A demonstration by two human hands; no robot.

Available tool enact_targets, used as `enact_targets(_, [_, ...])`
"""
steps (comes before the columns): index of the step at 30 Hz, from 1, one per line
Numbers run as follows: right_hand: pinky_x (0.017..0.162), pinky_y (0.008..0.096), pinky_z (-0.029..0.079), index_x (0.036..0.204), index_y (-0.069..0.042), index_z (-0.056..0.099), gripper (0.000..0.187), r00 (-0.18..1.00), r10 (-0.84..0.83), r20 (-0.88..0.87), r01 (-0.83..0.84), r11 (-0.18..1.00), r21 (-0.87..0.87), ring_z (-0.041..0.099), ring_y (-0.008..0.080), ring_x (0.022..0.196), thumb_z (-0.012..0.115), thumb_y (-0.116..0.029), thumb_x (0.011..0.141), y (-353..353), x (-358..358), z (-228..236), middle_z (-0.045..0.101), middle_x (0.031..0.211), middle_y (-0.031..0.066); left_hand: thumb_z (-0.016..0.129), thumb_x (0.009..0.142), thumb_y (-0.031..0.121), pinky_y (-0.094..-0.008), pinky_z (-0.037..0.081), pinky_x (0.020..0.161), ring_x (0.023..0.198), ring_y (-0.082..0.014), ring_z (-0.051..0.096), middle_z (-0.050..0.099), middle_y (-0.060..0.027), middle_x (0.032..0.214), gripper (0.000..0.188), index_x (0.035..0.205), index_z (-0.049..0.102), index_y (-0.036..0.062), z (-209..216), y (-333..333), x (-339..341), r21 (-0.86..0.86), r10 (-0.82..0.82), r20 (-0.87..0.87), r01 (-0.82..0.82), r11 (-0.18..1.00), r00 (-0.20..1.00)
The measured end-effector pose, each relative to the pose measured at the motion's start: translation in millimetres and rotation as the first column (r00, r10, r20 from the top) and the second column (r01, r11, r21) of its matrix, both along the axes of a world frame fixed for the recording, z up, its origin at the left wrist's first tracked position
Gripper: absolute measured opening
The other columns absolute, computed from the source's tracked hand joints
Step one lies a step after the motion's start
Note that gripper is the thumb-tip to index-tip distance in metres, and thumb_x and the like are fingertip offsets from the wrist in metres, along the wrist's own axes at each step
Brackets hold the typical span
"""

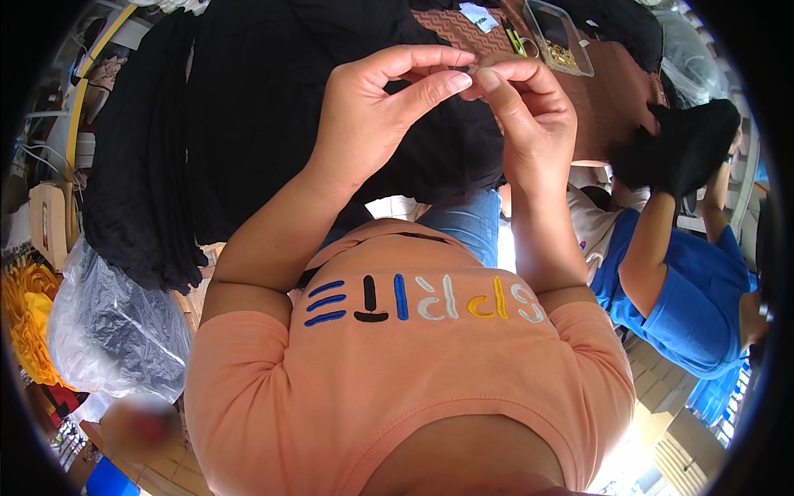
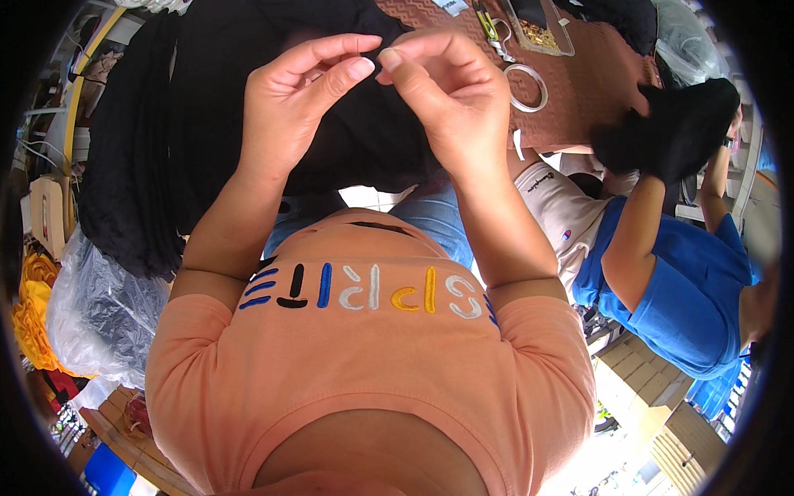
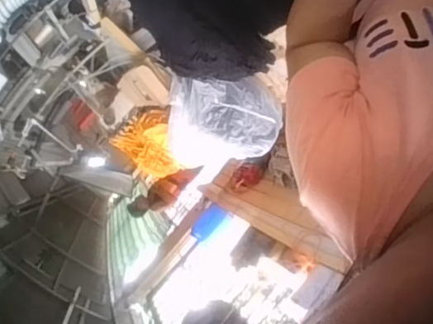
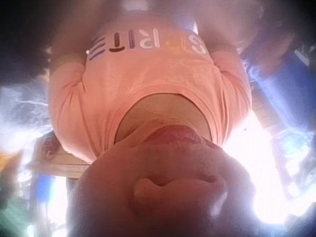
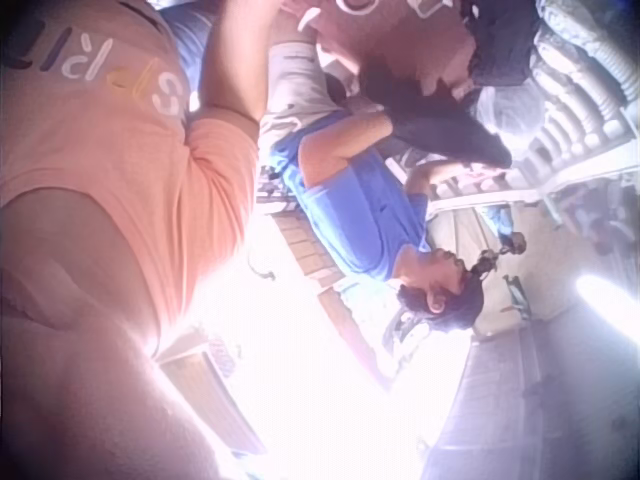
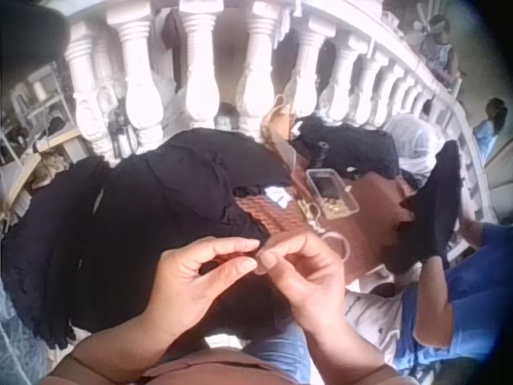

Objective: The person threads a piece of black textile and then aligns a paper template over a black garment on a work table.

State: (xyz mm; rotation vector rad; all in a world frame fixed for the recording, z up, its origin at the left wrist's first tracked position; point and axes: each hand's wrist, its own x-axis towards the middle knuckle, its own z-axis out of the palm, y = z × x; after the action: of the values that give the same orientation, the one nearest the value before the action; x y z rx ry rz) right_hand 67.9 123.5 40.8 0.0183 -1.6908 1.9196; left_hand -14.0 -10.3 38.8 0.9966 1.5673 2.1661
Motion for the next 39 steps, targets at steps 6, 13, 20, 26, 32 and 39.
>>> enact_targets(6, [0.072, 0.0235, 0.049, 0.088, 0.0, 0.06, 0.007, 0.991, 0.104, 0.086, -0.091, 0.985, -0.145, 0.061, 0.012, 0.075, 0.063, 0.001, 0.082, 0, 1, 1, 0.064, 0.086, 0.0063, 0.063, 0.085, 0.008, -0.0181, 0.048, 0.073, 0.081, -0.0075, 0.06, 0.065, -0.0055, 0.09, 0.017, 0.099, 0.064, -0.0009, -3, -1, -4, -0.051, 0.015, -0.112, -0.021, 0.998, 0.994])
enact_targets(13, [0.05, 0.0132, 0.032, 0.093, -0.002, 0.06, 0.018, 0.995, -0.056, 0.077, 0.039, 0.976, 0.215, 0.042, -0.0015, 0.056, 0.066, 0.004, 0.078, -6, 2, 0, 0.049, 0.065, -0.0076, 0.059, 0.089, 0.009, -0.0149, 0.042, 0.068, 0.077, -0.0031, 0.053, 0.06, -0.0005, 0.086, 0.014, 0.098, 0.06, -0.0022, -7, -1, -5, -0.077, 0.015, -0.08, -0.021, 0.997, 0.997])
enact_targets(20, [0.049, 0.014, 0.033, 0.088, -0.003, 0.066, 0.016, 0.971, -0.229, -0.069, 0.239, 0.925, 0.294, 0.044, 0.0002, 0.054, 0.074, -0.004, 0.074, -11, -2, -3, 0.055, 0.065, -0.0055, 0.059, 0.089, 0.01, -0.0141, 0.04, 0.064, 0.075, -0.002, 0.051, 0.058, 0.0003, 0.083, 0.015, 0.098, 0.06, -0.0025, -6, -2, -5, -0.084, -0.012, -0.082, 0.005, 0.996, 0.997])
enact_targets(26, [0.058, 0.019, 0.044, 0.083, -0.002, 0.064, 0.013, 0.957, -0.212, -0.197, 0.278, 0.862, 0.424, 0.056, 0.0082, 0.069, 0.071, 0.003, 0.073, 1, -5, -4, 0.063, 0.083, 0.0046, 0.063, 0.086, 0.009, -0.0166, 0.047, 0.073, 0.081, -0.0057, 0.058, 0.064, -0.0041, 0.089, 0.016, 0.096, 0.063, -0.0024, -3, -3, -5, -0.002, -0.029, 0.07, 0.029, 1.0, 0.997])
enact_targets(32, [0.075, 0.0251, 0.046, 0.083, -0.001, 0.06, 0.013, 0.964, -0.14, -0.227, 0.206, 0.933, 0.297, 0.059, 0.0154, 0.085, 0.065, 0.008, 0.074, -2, -6, -5, 0.064, 0.09, 0.008, 0.067, 0.081, 0.004, -0.0183, 0.049, 0.072, 0.079, -0.0075, 0.06, 0.065, -0.005, 0.087, 0.015, 0.094, 0.065, -0.0015, 1, -1, 0, -0.096, 0.056, -0.017, -0.057, 0.994, 0.998])
enact_targets(39, [0.08, 0.0274, 0.047, 0.084, 0.0, 0.06, 0.013, 0.969, -0.105, -0.221, 0.16, 0.956, 0.245, 0.061, 0.016, 0.087, 0.064, 0.008, 0.075, -8, -4, -3, 0.065, 0.09, 0.0105, 0.073, 0.076, 0.01, -0.0194, 0.048, 0.066, 0.071, -0.0068, 0.06, 0.067, -0.0041, 0.079, 0.017, 0.088, 0.068, 0.0005, 0, -1, 2, -0.089, 0.131, -0.143, -0.144, 0.986, 0.981])
